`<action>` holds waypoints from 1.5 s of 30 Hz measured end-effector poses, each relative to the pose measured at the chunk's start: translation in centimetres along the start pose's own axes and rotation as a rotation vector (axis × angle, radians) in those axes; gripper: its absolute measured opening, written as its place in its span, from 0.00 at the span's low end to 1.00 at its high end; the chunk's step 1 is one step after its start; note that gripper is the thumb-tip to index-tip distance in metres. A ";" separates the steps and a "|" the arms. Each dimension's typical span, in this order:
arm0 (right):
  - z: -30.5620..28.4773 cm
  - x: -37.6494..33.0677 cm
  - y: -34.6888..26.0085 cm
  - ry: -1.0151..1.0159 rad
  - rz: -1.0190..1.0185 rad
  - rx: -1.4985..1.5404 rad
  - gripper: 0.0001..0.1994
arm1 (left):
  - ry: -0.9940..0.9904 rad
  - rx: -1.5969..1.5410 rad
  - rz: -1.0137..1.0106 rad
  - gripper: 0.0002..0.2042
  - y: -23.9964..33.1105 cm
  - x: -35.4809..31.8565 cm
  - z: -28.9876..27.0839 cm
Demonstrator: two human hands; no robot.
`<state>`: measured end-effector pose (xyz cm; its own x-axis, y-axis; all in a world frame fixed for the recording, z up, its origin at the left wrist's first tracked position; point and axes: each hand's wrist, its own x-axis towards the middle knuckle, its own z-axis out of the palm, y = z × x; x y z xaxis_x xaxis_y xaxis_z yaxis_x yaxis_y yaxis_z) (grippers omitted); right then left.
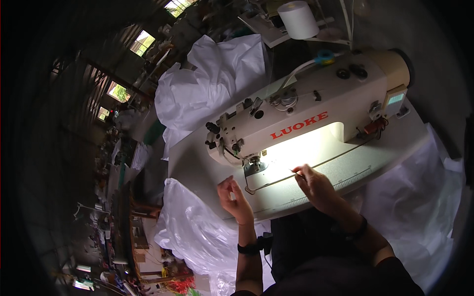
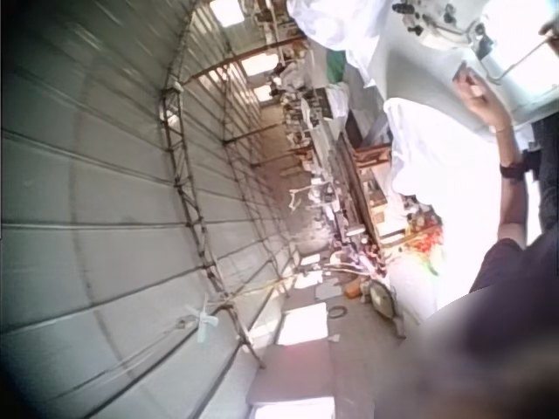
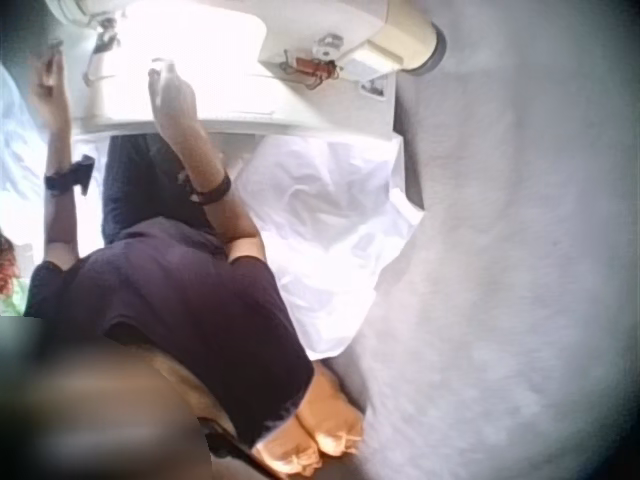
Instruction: The person threads a sewing machine, trims the thread with snips, and then guides a large white plastic sheet under the needle to sew a seam. They then fold and reposition the plastic material by hand, aligning the edges before sewing another section.
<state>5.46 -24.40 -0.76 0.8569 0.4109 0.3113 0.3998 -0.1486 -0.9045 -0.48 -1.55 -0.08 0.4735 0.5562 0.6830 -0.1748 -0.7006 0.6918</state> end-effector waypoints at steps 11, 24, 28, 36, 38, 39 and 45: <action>4.6 5.2 -5.0 0.054 -0.232 -0.316 0.08 | -0.395 0.287 0.050 0.04 -1.6 -7.5 -0.2; 6.5 6.6 -7.5 0.035 -0.249 -0.655 0.07 | -0.398 0.318 0.118 0.06 -1.9 -7.5 -0.4; 6.3 6.0 -8.2 0.137 -0.308 -0.611 0.07 | -0.416 0.326 0.111 0.05 -2.1 -7.6 -0.4; 3.7 3.8 -7.3 0.270 -0.270 -0.243 0.06 | -0.381 0.268 0.135 0.05 -1.7 -7.5 -0.5; 3.7 4.2 -6.9 0.244 -0.299 -0.252 0.07 | -0.371 0.272 0.159 0.05 -1.7 -7.5 -0.5; 3.7 4.4 -6.8 0.264 -0.303 -0.267 0.07 | -0.371 0.265 0.138 0.05 -1.6 -7.5 -0.5; 4.7 5.9 -6.9 0.289 -0.454 -0.277 0.12 | -0.356 0.265 0.180 0.04 -1.8 -7.4 -0.6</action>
<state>6.24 -16.77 5.91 0.6185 0.2328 0.7505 0.7832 -0.2605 -0.5646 -4.20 -4.15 -6.24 0.7306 0.2605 0.6312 -0.0767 -0.8872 0.4550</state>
